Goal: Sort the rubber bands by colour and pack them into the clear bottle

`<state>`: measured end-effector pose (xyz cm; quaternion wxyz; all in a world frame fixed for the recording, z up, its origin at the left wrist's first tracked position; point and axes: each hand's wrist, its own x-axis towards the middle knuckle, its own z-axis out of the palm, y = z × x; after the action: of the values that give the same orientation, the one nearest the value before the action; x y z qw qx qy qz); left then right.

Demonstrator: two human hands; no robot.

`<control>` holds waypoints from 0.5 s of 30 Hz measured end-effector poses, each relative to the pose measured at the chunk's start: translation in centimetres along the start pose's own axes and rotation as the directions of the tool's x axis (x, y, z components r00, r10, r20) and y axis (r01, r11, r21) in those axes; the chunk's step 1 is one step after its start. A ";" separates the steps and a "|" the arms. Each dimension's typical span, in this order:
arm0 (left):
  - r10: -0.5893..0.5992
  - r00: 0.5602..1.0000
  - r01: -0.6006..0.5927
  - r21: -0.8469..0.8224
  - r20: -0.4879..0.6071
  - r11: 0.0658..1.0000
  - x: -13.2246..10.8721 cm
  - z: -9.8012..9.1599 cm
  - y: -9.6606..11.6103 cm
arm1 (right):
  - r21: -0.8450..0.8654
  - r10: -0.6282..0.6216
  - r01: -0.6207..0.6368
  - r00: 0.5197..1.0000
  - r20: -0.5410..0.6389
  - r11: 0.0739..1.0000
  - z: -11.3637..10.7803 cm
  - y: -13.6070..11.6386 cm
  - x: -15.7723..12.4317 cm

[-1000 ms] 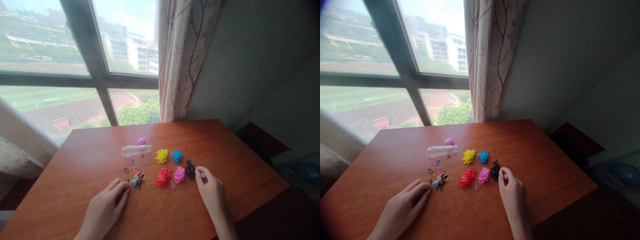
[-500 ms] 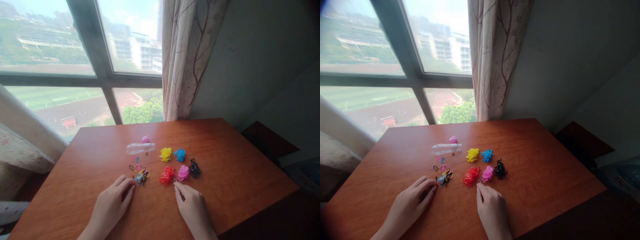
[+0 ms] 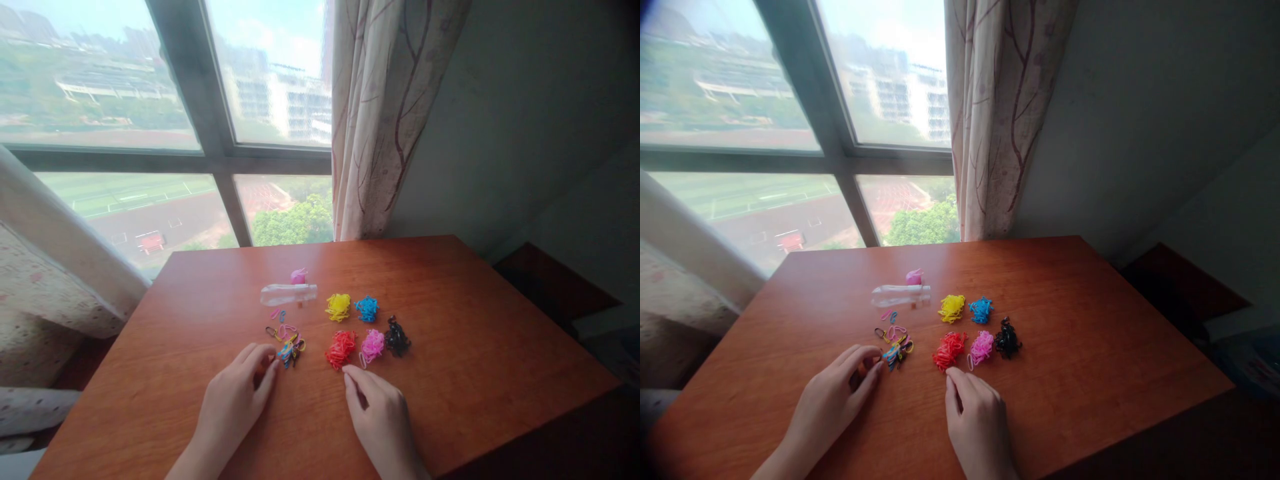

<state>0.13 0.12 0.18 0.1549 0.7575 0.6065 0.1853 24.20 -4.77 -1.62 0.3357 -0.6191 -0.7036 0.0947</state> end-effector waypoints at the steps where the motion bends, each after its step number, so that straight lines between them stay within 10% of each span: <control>1: -0.005 1.000 0.005 0.003 0.005 1.000 0.1 0.1 0.1 | 0.027 -0.006 0.006 1.000 0.016 1.000 0.3 -0.5 0.0; 15: -0.069 0.997 0.063 0.153 0.030 0.986 -0.1 0.0 -0.1 | 0.170 -0.092 0.066 0.985 0.149 0.983 3.6 -3.9 0.1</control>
<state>-0.02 0.01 0.08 0.1135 0.7498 0.6407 0.1199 18.92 -4.50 -2.13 0.3328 -0.5515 -0.7416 0.1874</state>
